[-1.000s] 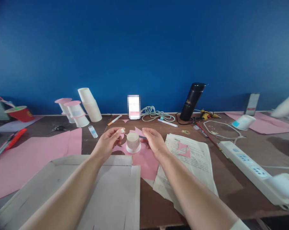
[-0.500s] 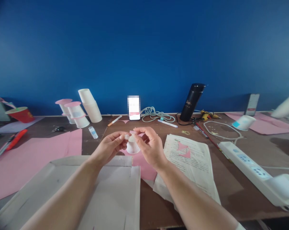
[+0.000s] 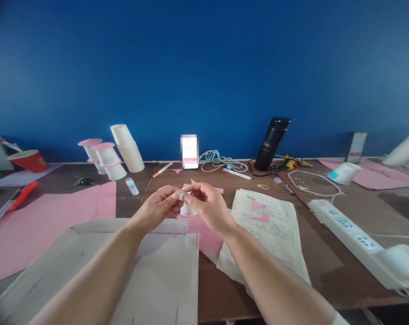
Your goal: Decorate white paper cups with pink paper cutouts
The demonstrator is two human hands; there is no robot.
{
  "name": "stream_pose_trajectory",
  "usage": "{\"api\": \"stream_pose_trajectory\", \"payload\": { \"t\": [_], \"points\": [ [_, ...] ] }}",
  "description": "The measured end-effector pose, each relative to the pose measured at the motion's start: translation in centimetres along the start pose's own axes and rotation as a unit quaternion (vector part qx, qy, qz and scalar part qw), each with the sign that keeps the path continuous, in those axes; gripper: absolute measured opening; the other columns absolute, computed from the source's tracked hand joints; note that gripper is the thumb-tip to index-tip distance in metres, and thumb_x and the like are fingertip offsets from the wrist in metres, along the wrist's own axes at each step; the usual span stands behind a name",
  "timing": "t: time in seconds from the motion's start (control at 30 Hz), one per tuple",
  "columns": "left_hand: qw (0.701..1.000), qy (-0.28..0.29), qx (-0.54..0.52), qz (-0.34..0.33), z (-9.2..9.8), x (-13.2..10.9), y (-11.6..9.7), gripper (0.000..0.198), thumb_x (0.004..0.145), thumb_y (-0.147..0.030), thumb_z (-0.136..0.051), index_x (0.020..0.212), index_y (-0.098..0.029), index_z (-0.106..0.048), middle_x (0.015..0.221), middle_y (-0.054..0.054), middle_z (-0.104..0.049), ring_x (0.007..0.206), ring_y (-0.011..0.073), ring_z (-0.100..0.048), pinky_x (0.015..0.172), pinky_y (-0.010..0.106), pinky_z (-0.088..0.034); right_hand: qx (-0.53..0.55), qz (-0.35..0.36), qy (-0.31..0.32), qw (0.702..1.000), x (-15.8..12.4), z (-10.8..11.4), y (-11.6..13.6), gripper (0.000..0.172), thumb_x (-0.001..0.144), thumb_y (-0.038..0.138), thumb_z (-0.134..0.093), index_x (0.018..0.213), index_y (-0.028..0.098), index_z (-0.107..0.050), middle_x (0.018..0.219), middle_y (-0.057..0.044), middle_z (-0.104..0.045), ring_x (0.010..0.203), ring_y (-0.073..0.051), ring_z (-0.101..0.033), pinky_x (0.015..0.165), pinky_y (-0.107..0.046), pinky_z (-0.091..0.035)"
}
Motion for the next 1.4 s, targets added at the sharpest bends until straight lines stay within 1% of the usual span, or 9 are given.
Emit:
{"api": "stream_pose_trajectory", "payload": {
  "t": [0.13,0.23,0.37,0.57,0.8,1.0,1.27,1.4],
  "points": [
    [1.000,0.000,0.014,-0.014,0.04,-0.02,-0.18,0.031,0.081,-0.046,-0.059,0.085,-0.016,-0.061,0.070,0.001,-0.054,0.061,0.0096,-0.049,0.057,0.023,-0.039,0.013,-0.037,0.018,0.999,0.23,0.03,-0.63,0.030,0.074,0.043,-0.068,0.095,0.022,-0.064,0.070,0.002,-0.059,0.061,-0.009,-0.049,0.055,-0.022,-0.037],
    [1.000,0.002,0.023,-0.017,-0.03,-0.03,-0.30,0.031,0.080,-0.046,-0.059,0.078,-0.016,-0.061,0.069,0.001,-0.054,0.059,0.0092,-0.048,0.057,0.023,-0.039,0.019,-0.046,0.023,0.999,0.28,-0.02,-0.76,0.035,0.072,0.045,-0.070,0.096,0.022,-0.063,0.069,0.003,-0.058,0.058,-0.009,-0.047,0.051,-0.021,-0.033],
    [0.999,0.004,0.042,-0.022,-0.14,-0.06,-0.54,0.031,0.082,-0.046,-0.057,0.073,-0.016,-0.061,0.069,0.001,-0.055,0.058,0.0087,-0.049,0.057,0.024,-0.039,0.021,-0.043,0.033,0.998,0.19,-0.28,-0.70,0.030,0.074,0.044,-0.069,0.093,0.022,-0.064,0.068,0.003,-0.059,0.056,-0.008,-0.046,0.051,-0.021,-0.033],
    [0.998,0.010,0.064,-0.019,-0.13,-0.18,-0.70,0.028,0.083,-0.043,-0.057,0.077,-0.017,-0.063,0.070,0.001,-0.057,0.058,0.0097,-0.052,0.060,0.026,-0.045,0.008,-0.031,0.018,0.999,0.05,-0.14,-0.69,0.028,0.073,0.042,-0.070,0.091,0.022,-0.063,0.067,0.003,-0.060,0.057,-0.008,-0.047,0.050,-0.021,-0.033],
    [0.998,0.010,0.056,-0.007,-0.08,-0.17,-0.48,0.028,0.082,-0.043,-0.058,0.075,-0.016,-0.061,0.071,0.002,-0.059,0.057,0.0106,-0.056,0.060,0.028,-0.047,-0.014,-0.020,-0.002,1.000,-0.11,0.11,-0.51,0.023,0.074,0.041,-0.070,0.078,0.020,-0.061,0.064,0.003,-0.060,0.052,-0.008,-0.046,0.048,-0.021,-0.035],
    [0.999,0.007,0.039,-0.002,0.04,-0.11,-0.22,0.030,0.082,-0.043,-0.058,0.075,-0.014,-0.059,0.073,0.002,-0.059,0.058,0.0099,-0.056,0.061,0.027,-0.048,-0.019,0.006,0.003,1.000,-0.07,-0.01,-0.24,0.028,0.073,0.045,-0.070,0.077,0.019,-0.061,0.063,0.001,-0.062,0.053,-0.009,-0.049,0.046,-0.022,-0.037],
    [1.000,-0.001,-0.019,0.006,-0.42,-0.08,-0.26,0.031,0.080,-0.043,-0.062,0.076,-0.013,-0.059,0.070,0.001,-0.056,0.058,0.0090,-0.053,0.060,0.027,-0.048,0.022,-0.005,0.003,1.000,0.18,-0.06,-0.71,0.024,0.071,0.040,-0.073,0.075,0.019,-0.061,0.059,0.003,-0.058,0.046,-0.006,-0.045,0.043,-0.021,-0.035],
    [0.999,-0.020,-0.033,0.011,-0.20,0.01,-0.26,0.032,0.078,-0.045,-0.063,0.075,-0.013,-0.059,0.067,0.000,-0.055,0.056,0.0080,-0.051,0.057,0.024,-0.045,0.059,-0.005,0.012,0.998,0.27,-0.18,-0.79,0.024,0.072,0.040,-0.072,0.078,0.020,-0.060,0.060,0.004,-0.059,0.046,-0.006,-0.045,0.042,-0.020,-0.035]
  ]
}}
Point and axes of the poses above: each hand's wrist, its own x-axis towards the middle knuckle, its own z-axis out of the back of the hand, y = z × x, the point moved 5 cm from there along x, towards the middle knuckle
